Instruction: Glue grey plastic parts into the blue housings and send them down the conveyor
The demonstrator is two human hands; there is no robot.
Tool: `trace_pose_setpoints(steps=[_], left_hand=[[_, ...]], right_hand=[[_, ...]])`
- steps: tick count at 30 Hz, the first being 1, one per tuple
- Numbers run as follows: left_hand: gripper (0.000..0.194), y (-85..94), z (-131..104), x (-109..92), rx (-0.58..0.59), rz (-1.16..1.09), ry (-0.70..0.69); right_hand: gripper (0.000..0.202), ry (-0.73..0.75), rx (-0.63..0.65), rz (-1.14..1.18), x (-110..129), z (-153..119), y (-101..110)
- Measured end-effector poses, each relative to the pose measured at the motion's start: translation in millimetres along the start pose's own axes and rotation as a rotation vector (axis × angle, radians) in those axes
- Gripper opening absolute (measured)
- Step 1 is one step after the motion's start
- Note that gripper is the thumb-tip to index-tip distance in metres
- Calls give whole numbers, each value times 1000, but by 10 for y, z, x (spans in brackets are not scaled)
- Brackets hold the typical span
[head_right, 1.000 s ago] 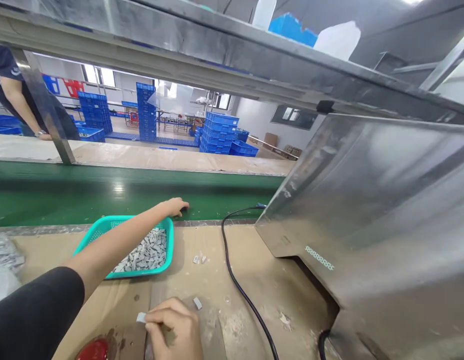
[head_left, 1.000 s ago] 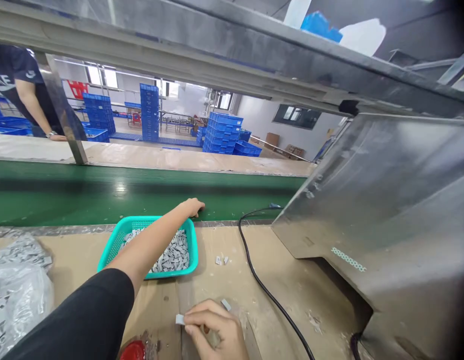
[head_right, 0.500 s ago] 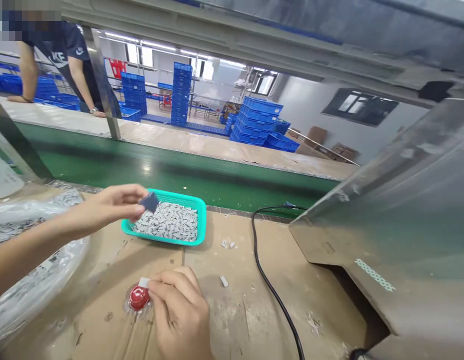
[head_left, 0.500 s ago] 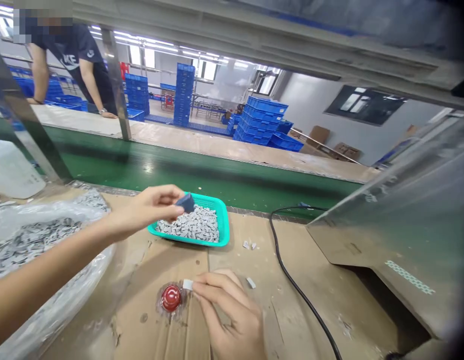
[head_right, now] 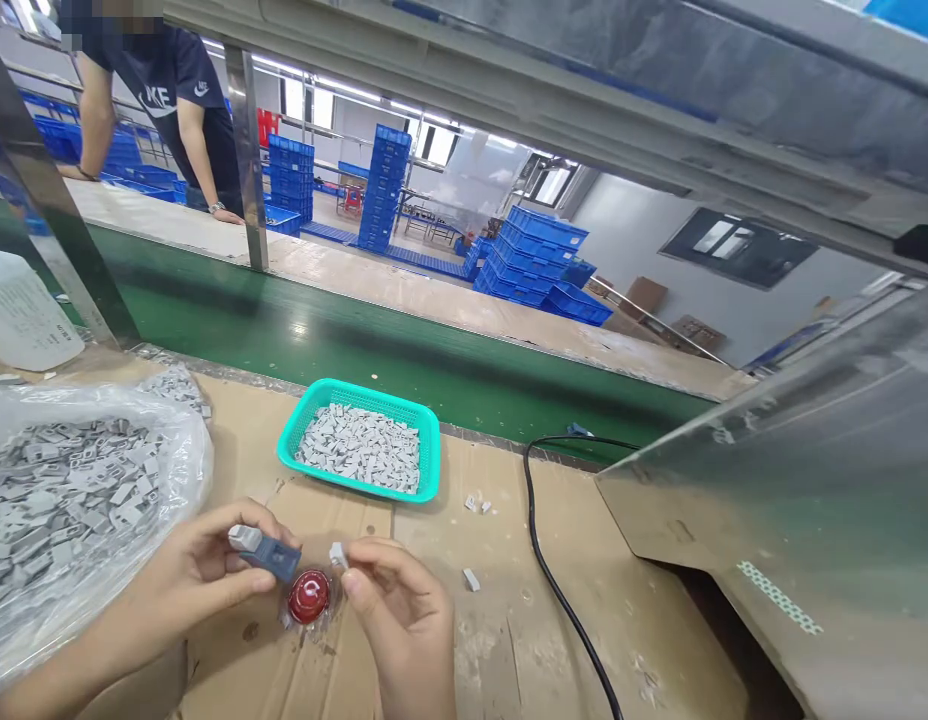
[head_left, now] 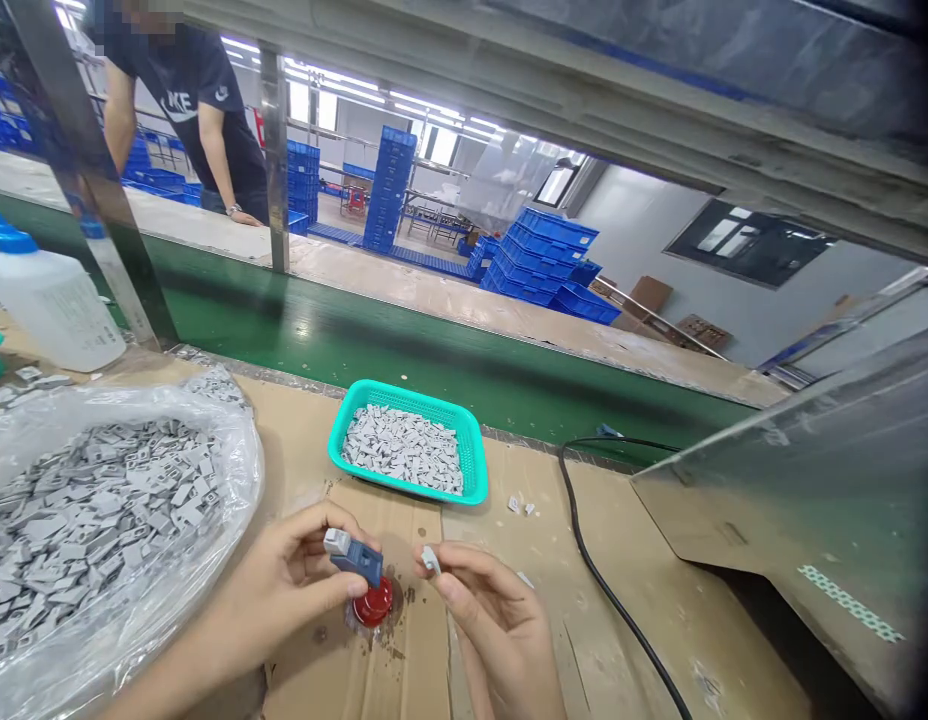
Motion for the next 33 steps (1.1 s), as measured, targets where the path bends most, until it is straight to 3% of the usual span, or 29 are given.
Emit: trace_pose_setpoints(steps=[4, 11, 21, 26, 30, 33], left_hand=[[13, -48, -63, 46, -6, -158, 32], [15, -59, -64, 12, -54, -140, 3], [16, -8, -72, 23, -71, -215, 65], [16, -22, -95, 25, -46, -350, 88], [16, -36, -106, -5, -10, -455, 112], [17, -5, -102, -26, -16, -411, 141]], right_hand=[[16, -2, 102, 73, 10, 17, -103], [12, 66, 188, -20, -40, 79, -180], [23, 260, 161, -281, 50, 14, -327], [36, 497, 46, -435, 31, -52, -419], [33, 727, -74, -633, 60, -54, -419], [28, 877, -29, -875, 129, -32, -378]])
Point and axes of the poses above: each hand's wrist, its own z-axis towards the middle knuckle, its own y-axis out of the back of the hand, x = y × z, the point moved 1 cm from there along z, towards the middle knuckle, and after that the axes turned 12 degrees about -z, right-handed, at the moved point
